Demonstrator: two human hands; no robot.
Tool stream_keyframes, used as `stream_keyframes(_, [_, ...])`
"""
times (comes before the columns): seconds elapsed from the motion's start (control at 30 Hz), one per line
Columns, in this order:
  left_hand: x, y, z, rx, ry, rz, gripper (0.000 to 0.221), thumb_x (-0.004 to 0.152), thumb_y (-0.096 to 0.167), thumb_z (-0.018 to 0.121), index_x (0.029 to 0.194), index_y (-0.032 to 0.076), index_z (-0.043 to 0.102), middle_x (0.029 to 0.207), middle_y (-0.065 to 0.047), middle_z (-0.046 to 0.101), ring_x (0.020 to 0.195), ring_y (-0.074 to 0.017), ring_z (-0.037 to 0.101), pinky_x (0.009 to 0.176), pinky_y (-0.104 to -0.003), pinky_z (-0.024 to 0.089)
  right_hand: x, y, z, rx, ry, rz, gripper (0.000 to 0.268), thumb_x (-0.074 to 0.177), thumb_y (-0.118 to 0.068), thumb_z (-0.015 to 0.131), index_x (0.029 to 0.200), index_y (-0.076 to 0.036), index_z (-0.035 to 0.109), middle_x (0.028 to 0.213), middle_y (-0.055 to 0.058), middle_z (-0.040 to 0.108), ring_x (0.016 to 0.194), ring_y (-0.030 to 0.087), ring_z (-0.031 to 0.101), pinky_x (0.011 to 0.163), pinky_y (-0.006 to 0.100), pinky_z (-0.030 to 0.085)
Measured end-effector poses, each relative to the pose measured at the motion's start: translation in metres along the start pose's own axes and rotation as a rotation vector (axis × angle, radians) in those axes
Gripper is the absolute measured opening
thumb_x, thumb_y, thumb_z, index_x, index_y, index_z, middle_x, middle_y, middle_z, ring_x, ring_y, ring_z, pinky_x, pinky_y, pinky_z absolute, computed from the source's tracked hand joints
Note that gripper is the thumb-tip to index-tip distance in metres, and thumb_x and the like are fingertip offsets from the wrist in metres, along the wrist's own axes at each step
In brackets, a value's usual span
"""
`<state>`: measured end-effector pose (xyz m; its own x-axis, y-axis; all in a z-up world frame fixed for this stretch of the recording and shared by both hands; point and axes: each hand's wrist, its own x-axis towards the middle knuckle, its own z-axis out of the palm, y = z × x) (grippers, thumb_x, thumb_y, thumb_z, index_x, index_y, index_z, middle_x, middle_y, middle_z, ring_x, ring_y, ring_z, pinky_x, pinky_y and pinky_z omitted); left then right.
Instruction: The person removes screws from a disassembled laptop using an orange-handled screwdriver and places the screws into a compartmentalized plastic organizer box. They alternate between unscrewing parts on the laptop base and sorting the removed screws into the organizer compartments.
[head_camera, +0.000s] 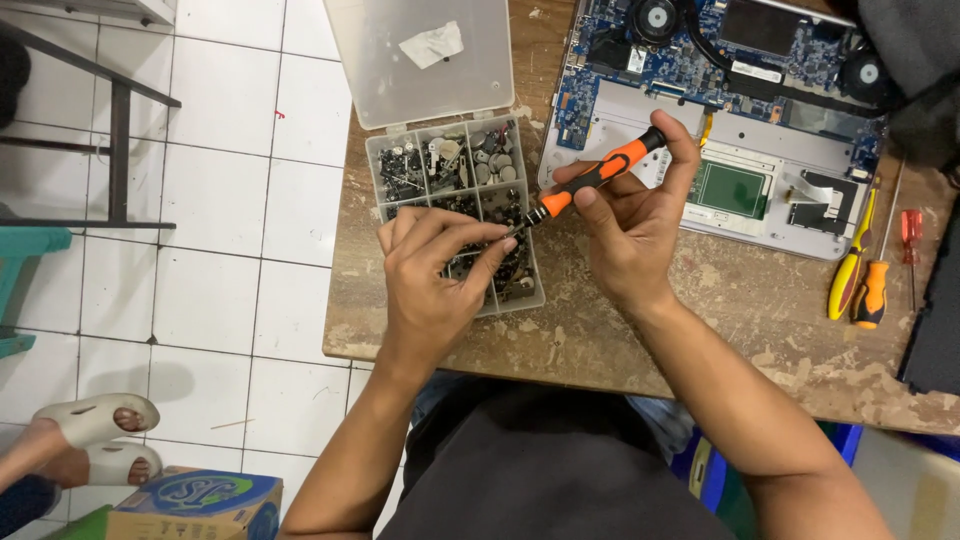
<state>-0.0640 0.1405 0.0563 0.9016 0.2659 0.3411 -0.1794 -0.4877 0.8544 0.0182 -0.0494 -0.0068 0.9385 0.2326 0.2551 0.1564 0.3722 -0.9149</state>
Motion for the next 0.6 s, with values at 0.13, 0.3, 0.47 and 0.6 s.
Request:
stream_keyframes(0.13, [0.001, 0.001, -0.001, -0.005, 0.0, 0.0, 0.006, 0.087, 0.018, 0.083, 0.091, 0.016, 0.079, 0.077, 0.001, 0.07, 0.086, -0.0199, 0.058, 0.085, -0.037, 0.038, 0.0, -0.001, 0.001, -0.007, -0.011, -0.005, 0.077, 0.107, 0.004, 0.062, 0.161, -0.028, 0.017, 0.115, 0.035, 0.07, 0.102, 0.041, 0.075, 0.094, 0.048, 0.065])
stream_keyframes(0.3, [0.002, 0.004, -0.004, -0.003, -0.003, 0.007, 0.005, 0.088, 0.018, 0.083, 0.09, 0.014, 0.079, 0.076, -0.001, 0.069, 0.085, -0.0207, 0.057, 0.085, -0.038, 0.038, 0.0, 0.0, 0.001, -0.014, -0.018, -0.011, 0.077, 0.107, 0.004, 0.063, 0.161, -0.027, 0.018, 0.114, 0.035, 0.07, 0.102, 0.041, 0.075, 0.095, 0.048, 0.065])
stream_keyframes(0.47, [0.0, -0.005, -0.011, 0.097, -0.005, 0.027, 0.005, 0.089, 0.017, 0.082, 0.092, 0.015, 0.08, 0.081, 0.001, 0.07, 0.088, -0.0204, 0.058, 0.087, -0.038, 0.038, 0.001, -0.003, 0.002, -0.05, -0.045, -0.046, 0.078, 0.107, 0.005, 0.062, 0.161, -0.028, 0.016, 0.114, 0.036, 0.069, 0.101, 0.041, 0.075, 0.095, 0.049, 0.065])
stream_keyframes(0.6, [-0.006, -0.017, -0.015, 0.427, -0.002, 0.113, 0.013, 0.091, 0.024, 0.081, 0.102, 0.016, 0.08, 0.095, 0.003, 0.068, 0.096, -0.0193, 0.054, 0.087, -0.038, 0.029, -0.001, -0.027, 0.021, -0.189, -0.061, -0.026, 0.065, 0.111, -0.004, 0.065, 0.154, -0.021, 0.02, 0.114, 0.033, 0.069, 0.104, 0.04, 0.074, 0.095, 0.048, 0.067])
